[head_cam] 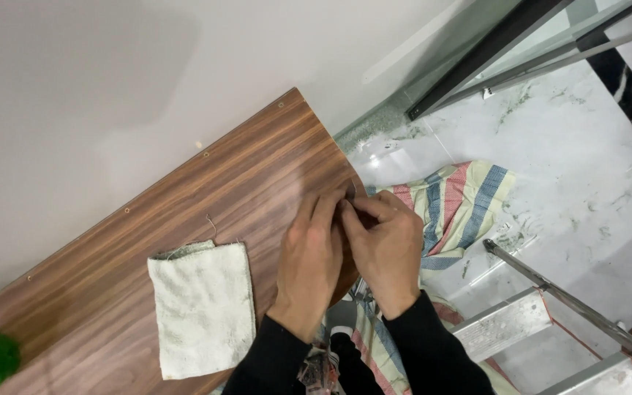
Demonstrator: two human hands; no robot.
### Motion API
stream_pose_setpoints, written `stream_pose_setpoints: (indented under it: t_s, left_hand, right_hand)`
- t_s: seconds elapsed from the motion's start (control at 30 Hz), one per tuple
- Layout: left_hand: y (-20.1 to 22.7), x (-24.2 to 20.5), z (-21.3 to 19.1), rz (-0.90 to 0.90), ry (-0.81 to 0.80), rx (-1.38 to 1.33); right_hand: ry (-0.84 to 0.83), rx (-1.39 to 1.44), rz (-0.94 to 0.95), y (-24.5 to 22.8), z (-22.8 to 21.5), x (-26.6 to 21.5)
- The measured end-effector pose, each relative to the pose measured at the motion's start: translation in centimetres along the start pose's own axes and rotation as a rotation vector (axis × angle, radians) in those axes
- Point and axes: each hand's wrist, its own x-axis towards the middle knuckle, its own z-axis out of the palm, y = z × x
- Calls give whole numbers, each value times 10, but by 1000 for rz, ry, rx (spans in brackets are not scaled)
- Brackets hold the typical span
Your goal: Cleaning and prepping a wooden shelf by wiping it with a cloth and scraping off debris with a small blade.
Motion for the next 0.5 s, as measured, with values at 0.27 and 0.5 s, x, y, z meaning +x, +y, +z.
stream_pose_setpoints:
  t_s: [0.27, 0.5]
  left_hand:
    - [-25, 20, -5, -325, -52, -357]
    - [-41, 40, -10, -563, -96, -562]
  right_hand:
    - [-202, -75, -49, -20, -15, 10]
    - [-136, -44, 139, -13, -16, -11]
